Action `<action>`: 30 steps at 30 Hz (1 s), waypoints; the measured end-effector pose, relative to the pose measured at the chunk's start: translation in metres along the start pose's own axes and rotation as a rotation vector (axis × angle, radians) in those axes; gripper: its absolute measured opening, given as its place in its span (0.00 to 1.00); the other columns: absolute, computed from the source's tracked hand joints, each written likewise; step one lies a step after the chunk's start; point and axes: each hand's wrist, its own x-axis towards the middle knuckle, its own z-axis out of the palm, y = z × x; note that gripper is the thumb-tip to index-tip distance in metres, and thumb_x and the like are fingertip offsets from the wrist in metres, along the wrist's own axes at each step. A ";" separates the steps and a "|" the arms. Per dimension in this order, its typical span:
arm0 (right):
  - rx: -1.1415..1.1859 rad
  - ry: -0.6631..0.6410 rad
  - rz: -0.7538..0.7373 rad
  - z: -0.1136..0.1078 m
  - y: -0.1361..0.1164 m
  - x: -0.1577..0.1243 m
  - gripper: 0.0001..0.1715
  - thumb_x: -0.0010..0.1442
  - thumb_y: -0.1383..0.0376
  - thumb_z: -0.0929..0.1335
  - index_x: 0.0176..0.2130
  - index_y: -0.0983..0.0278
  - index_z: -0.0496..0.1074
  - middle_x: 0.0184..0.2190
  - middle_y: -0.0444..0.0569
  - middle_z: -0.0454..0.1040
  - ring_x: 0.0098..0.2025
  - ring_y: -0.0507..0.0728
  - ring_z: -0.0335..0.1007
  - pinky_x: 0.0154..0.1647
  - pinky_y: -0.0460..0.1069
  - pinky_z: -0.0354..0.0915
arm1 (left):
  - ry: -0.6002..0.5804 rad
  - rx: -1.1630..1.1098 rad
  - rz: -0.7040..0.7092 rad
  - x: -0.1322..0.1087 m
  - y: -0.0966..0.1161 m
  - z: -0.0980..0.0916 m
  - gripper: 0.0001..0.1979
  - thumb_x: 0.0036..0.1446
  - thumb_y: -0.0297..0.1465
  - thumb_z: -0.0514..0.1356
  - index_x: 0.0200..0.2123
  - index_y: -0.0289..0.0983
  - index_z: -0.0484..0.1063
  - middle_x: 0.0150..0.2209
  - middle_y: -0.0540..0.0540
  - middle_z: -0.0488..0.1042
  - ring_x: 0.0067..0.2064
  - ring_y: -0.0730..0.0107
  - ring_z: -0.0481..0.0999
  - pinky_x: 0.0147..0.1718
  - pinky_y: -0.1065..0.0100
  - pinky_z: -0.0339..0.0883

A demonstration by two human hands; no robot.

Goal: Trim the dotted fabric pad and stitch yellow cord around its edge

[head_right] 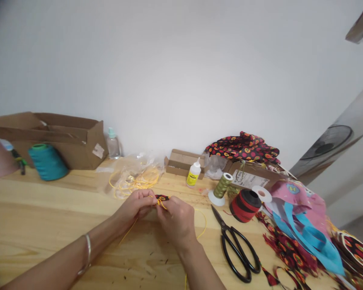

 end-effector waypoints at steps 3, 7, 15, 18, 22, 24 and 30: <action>0.007 -0.025 0.020 -0.002 -0.001 0.000 0.12 0.51 0.66 0.63 0.21 0.65 0.72 0.15 0.42 0.61 0.18 0.47 0.55 0.19 0.42 0.49 | -0.009 -0.008 -0.004 -0.001 0.002 0.001 0.09 0.41 0.30 0.59 0.15 0.35 0.62 0.06 0.61 0.51 0.11 0.84 0.43 0.12 0.75 0.34; 0.094 -0.035 0.123 -0.006 0.000 0.002 0.11 0.51 0.64 0.64 0.25 0.65 0.73 0.15 0.41 0.59 0.18 0.48 0.54 0.19 0.42 0.50 | -0.030 -0.005 -0.012 -0.004 0.007 0.004 0.10 0.40 0.32 0.61 0.16 0.33 0.65 0.07 0.60 0.52 0.12 0.85 0.43 0.12 0.75 0.33; 0.355 0.018 0.247 -0.002 0.007 0.002 0.13 0.54 0.64 0.63 0.26 0.65 0.75 0.14 0.39 0.51 0.18 0.48 0.50 0.19 0.43 0.49 | -0.063 0.045 -0.029 -0.002 0.005 0.000 0.10 0.43 0.34 0.60 0.22 0.31 0.71 0.06 0.61 0.49 0.11 0.85 0.41 0.12 0.73 0.31; 0.358 0.022 0.248 -0.001 0.007 0.001 0.13 0.53 0.64 0.63 0.26 0.65 0.75 0.14 0.39 0.52 0.18 0.48 0.50 0.19 0.44 0.49 | -0.066 0.044 -0.022 -0.001 0.004 -0.001 0.10 0.43 0.34 0.60 0.22 0.31 0.72 0.06 0.61 0.48 0.11 0.85 0.41 0.12 0.73 0.31; 0.336 0.030 0.233 -0.002 0.006 0.002 0.12 0.53 0.64 0.63 0.27 0.65 0.75 0.14 0.40 0.53 0.18 0.48 0.51 0.19 0.44 0.49 | -0.011 0.073 -0.028 -0.001 0.004 0.001 0.11 0.42 0.35 0.60 0.21 0.31 0.72 0.06 0.61 0.49 0.11 0.85 0.41 0.12 0.74 0.31; 0.315 0.034 0.225 -0.002 0.007 0.002 0.12 0.53 0.64 0.63 0.27 0.65 0.75 0.14 0.40 0.54 0.18 0.48 0.52 0.19 0.44 0.49 | 0.022 0.083 -0.036 -0.002 0.005 0.003 0.11 0.40 0.35 0.61 0.20 0.31 0.72 0.06 0.61 0.50 0.11 0.86 0.41 0.12 0.74 0.31; 0.236 0.032 0.252 0.001 0.009 0.001 0.14 0.53 0.64 0.63 0.25 0.65 0.75 0.15 0.42 0.61 0.19 0.49 0.56 0.19 0.43 0.51 | 0.075 0.116 -0.046 -0.005 0.011 0.011 0.10 0.35 0.34 0.63 0.17 0.31 0.73 0.06 0.61 0.50 0.12 0.86 0.43 0.13 0.74 0.33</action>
